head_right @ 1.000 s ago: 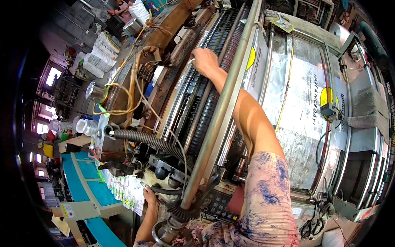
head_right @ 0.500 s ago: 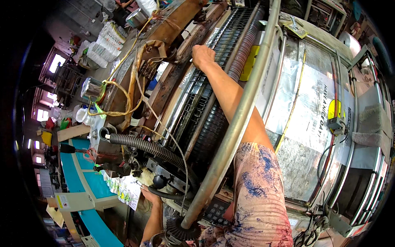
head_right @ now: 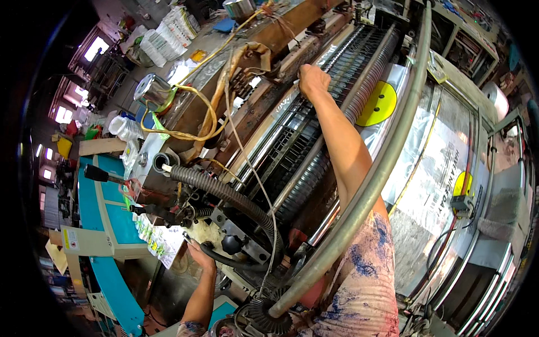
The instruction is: The person uses a wrench to tighten bolts on a large industrial machine in a factory setting. They manipulate various components, including a metal bar and a control panel, while performing maintenance tasks. The person also uses a marker to make marks on a metal bar.
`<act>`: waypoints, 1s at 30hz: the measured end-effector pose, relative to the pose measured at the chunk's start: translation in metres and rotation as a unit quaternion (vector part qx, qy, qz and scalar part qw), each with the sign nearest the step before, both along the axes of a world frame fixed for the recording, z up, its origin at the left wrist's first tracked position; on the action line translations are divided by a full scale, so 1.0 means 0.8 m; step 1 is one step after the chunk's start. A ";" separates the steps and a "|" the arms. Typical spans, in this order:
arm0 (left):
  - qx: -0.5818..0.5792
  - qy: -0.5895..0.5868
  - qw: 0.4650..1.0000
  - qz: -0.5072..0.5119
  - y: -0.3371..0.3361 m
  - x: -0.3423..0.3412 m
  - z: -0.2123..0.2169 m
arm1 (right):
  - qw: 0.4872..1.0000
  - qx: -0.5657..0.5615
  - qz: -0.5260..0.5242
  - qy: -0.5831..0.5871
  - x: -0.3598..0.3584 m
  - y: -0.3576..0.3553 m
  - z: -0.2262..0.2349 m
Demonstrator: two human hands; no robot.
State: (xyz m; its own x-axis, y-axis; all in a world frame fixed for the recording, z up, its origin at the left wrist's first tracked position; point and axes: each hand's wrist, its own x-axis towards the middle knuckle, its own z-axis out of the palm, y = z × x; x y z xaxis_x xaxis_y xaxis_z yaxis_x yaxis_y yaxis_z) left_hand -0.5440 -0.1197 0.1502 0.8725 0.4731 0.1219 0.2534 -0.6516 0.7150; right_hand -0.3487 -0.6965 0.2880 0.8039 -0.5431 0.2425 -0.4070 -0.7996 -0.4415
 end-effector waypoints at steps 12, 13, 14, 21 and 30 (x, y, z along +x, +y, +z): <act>0.024 -0.045 0.998 0.021 0.002 0.000 -0.012 | 0.996 0.009 0.029 0.081 -0.007 -0.021 -0.019; 0.030 -0.064 0.997 0.022 0.004 0.000 -0.015 | 0.996 0.008 0.024 0.086 -0.006 -0.022 -0.021; 0.036 -0.082 0.996 0.022 0.005 0.000 -0.019 | 0.997 0.010 0.027 0.067 -0.006 -0.023 -0.022; 0.028 -0.039 0.998 0.033 -0.008 -0.001 0.001 | 0.997 0.006 0.016 0.073 -0.009 -0.016 -0.011; -0.045 -0.051 0.998 0.017 -0.010 0.001 0.002 | 0.965 0.013 0.257 0.049 -0.040 0.009 0.013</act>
